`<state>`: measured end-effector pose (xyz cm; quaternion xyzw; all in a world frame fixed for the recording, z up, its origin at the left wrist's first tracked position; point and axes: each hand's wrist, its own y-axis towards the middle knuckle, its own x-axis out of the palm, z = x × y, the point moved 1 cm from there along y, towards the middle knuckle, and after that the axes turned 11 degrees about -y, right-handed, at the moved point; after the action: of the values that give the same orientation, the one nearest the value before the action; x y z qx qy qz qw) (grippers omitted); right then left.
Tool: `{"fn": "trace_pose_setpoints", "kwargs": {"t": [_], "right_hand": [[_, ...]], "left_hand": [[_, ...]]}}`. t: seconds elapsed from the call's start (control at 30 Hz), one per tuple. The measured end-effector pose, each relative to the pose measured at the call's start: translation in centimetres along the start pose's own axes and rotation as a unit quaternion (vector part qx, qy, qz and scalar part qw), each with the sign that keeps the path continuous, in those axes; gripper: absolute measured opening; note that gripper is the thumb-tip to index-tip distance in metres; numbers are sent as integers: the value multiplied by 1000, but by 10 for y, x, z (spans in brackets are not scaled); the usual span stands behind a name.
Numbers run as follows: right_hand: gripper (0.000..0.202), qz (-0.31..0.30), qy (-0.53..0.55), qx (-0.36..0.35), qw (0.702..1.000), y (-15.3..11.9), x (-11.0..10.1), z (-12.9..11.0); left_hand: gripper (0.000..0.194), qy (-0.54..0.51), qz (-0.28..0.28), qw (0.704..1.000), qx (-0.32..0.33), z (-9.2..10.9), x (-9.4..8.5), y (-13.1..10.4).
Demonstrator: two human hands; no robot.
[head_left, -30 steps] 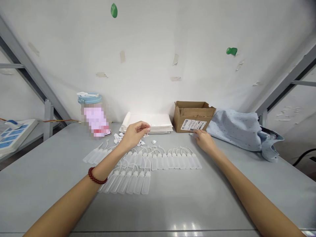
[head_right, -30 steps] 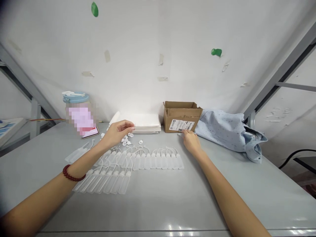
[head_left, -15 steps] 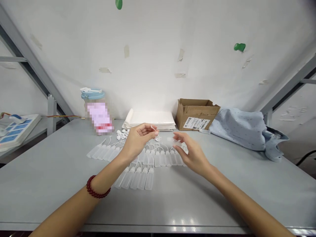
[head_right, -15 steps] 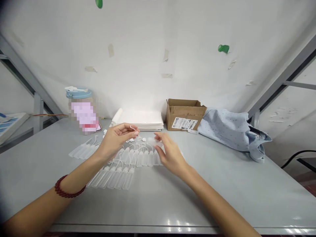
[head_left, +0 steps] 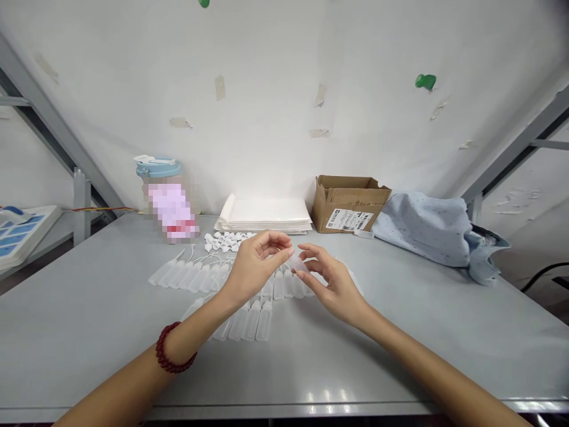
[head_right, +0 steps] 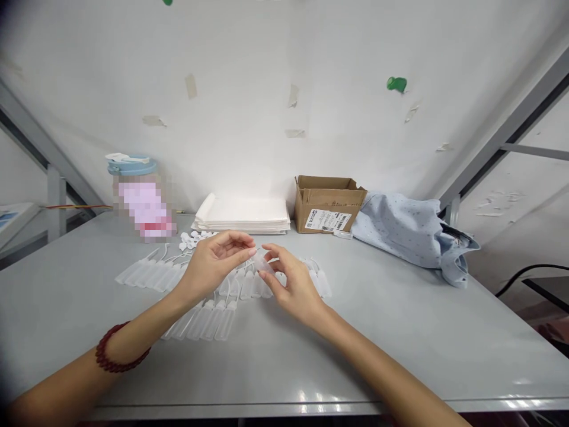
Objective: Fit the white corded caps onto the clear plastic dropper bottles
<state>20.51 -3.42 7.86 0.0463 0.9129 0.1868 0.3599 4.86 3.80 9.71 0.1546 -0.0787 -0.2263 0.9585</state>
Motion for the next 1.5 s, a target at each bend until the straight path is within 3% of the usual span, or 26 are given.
{"fn": "trace_pose_setpoints", "kwargs": {"t": [0.3,0.57,0.8,0.97,1.1,1.27,1.37,1.5], "right_hand": [[28,0,19,-7,1000,-1,3,1],[29,15,0,-19,1000,-1,6,2],[32,-15,153,108,982,-2,11,1],[35,6,195,127,973,-3,9,-3],[29,-8,217,128,968,-4,9,-8],[29,-47,244,149,957,-4,12,-16],[29,-61,257,164,950,-4,13,-20],[26,-90,250,168,949,-6,12,-23]], "left_hand": [[16,-6,-50,997,-52,0,0,2],[9,54,-137,987,-57,7,4,-3],[20,-4,-138,986,-97,2,0,-1],[26,4,-117,989,-90,6,-4,-4],[27,146,-93,984,-35,14,-9,-16],[41,284,-177,935,116,16,-9,-36],[47,337,-192,909,150,11,-8,-42],[39,375,-185,892,172,10,-9,-44]]}}
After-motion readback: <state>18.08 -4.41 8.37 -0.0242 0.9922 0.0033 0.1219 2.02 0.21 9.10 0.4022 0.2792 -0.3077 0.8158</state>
